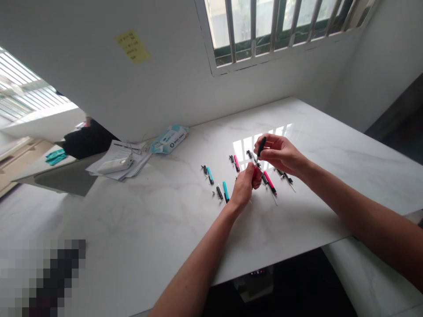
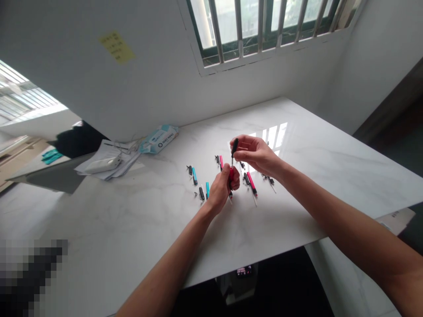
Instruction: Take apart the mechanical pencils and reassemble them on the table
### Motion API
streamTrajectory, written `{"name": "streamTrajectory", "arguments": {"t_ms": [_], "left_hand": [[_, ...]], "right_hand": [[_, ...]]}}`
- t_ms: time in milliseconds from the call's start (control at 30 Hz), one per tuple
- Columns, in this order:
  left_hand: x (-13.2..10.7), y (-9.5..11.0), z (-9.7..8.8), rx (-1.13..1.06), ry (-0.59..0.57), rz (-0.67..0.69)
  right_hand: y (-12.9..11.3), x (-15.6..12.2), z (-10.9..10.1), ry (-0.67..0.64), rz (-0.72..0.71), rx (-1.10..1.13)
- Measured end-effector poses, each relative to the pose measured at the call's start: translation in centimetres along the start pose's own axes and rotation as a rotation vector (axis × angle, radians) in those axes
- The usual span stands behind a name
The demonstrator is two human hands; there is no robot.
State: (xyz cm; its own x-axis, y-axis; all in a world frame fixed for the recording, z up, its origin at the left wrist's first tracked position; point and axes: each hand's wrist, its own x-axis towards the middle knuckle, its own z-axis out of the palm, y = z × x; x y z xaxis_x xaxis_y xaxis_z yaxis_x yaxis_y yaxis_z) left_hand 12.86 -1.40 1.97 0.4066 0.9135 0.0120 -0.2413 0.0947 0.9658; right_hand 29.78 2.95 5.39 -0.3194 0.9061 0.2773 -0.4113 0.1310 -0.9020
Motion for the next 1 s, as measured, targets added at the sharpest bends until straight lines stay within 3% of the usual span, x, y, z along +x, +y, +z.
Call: {"name": "streamTrajectory", "arguments": {"t_ms": [233,400,567,767,1000], "left_hand": [[-0.1,0.1,0.3,-0.052,-0.002,-0.029],[-0.1,0.6,0.2,-0.141,0.033,-0.077],[0.1,1.0,-0.2,-0.189,0.097,-0.046],[0.1,1.4,-1.4,-0.24,0.1,0.01],[0.2,1.6,-2.1,-0.241,0.134,0.036]], "right_hand": [[-0.6,-0.2,-0.8,0.036,-0.006,0.032],[-1.1,0.2,-2.0,0.172,-0.016,-0.109],[-1.0,0.9,-3.7,0.219,-0.042,-0.246],[-0.8,1.5,-5.8,0.292,-0.195,-0.644],[-1.5,0.7,-9.1,0.55,-0.231,-0.885]]}}
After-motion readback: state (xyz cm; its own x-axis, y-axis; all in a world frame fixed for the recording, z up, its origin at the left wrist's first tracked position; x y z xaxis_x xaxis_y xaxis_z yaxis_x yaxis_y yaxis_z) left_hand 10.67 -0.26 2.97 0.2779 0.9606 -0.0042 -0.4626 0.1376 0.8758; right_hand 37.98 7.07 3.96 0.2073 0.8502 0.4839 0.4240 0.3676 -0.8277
